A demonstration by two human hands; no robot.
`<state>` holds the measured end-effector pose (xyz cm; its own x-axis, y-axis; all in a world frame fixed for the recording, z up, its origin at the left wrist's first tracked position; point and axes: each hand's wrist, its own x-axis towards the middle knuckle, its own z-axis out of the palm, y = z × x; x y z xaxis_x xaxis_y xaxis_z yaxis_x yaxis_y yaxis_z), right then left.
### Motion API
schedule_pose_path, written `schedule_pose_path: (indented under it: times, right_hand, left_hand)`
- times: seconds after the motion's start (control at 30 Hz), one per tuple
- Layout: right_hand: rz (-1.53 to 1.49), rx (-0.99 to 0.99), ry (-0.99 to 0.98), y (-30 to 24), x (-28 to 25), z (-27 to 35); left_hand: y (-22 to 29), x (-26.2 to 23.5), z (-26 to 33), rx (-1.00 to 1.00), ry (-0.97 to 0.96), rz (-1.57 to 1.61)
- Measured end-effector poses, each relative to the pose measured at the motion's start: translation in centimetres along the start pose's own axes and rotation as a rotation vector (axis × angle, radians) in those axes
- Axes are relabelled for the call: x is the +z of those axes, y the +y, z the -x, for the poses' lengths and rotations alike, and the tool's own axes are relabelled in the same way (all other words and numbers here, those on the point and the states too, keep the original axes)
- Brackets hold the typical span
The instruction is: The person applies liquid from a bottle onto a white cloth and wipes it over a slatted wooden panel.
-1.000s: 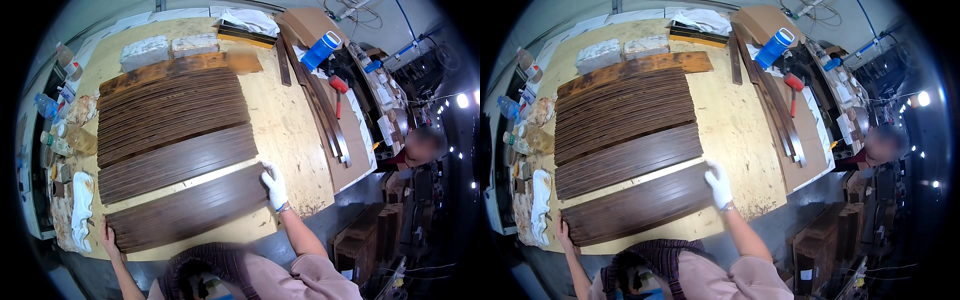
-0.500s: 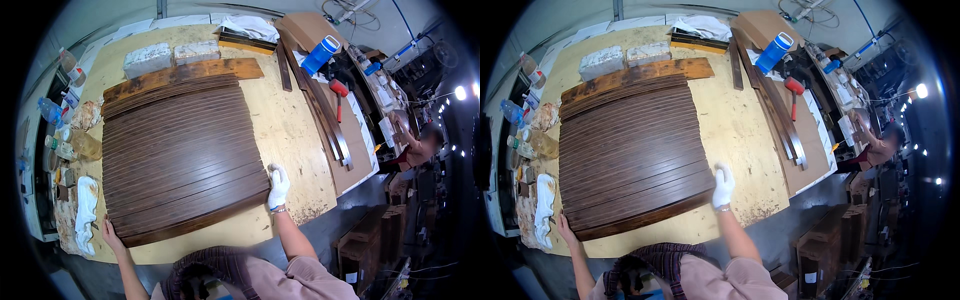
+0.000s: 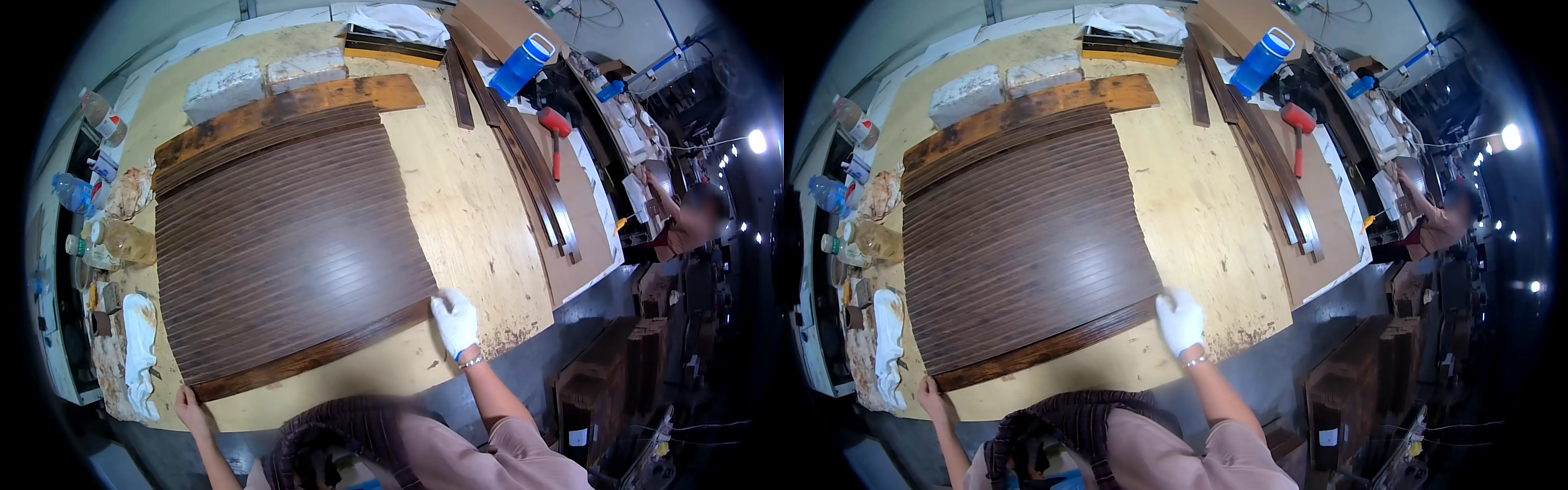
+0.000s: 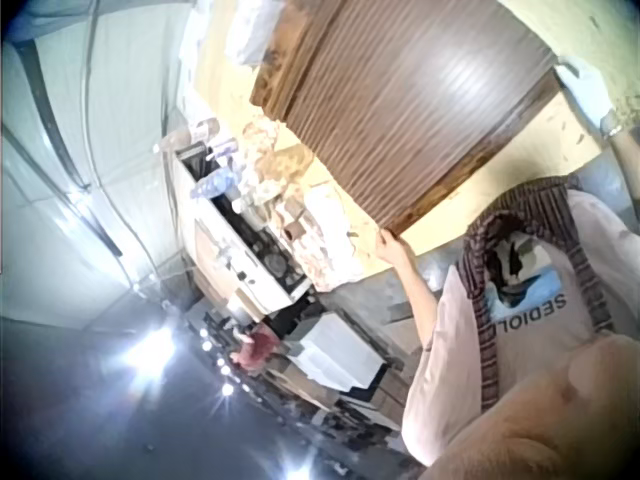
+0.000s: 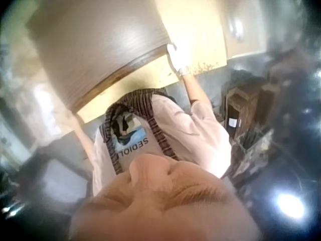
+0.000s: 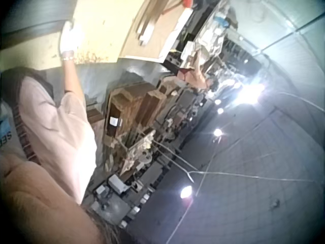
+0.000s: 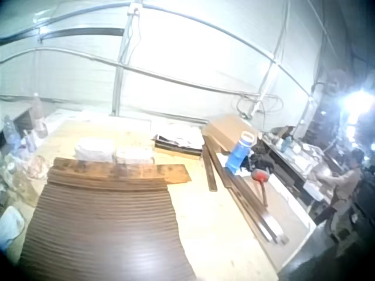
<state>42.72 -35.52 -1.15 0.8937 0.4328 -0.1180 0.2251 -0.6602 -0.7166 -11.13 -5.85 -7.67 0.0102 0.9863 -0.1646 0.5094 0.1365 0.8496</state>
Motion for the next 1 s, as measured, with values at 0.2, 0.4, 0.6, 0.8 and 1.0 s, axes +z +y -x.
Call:
schedule_pose_path:
  times: [0.2, 0.4, 0.6, 0.8, 1.0]
  right_hand:
    - [-0.063, 0.006, 0.067, 2.4, 0.6, 2.2]
    - [-0.07, -0.154, 0.087, 1.3, 1.2, 0.2]
    - [-0.19, -0.106, 0.254, 0.6, 3.1, 0.0]
    - [-0.13, -0.265, 0.032, -1.8, 3.1, -0.5]
    - [-0.414, -0.25, 0.073, -0.1, -0.1, -2.3]
  left_hand:
    - [3.2, 1.3, 2.8, -0.157, -0.06, 0.22]
    - [3.1, 1.5, 1.9, -0.09, -0.012, 0.28]
    - [3.8, 2.0, 1.7, -0.051, -0.008, 0.408]
    - [9.0, 5.3, 2.2, -0.043, -0.119, 0.441]
    - [7.9, 1.8, -2.0, 0.0, 0.092, 0.302]
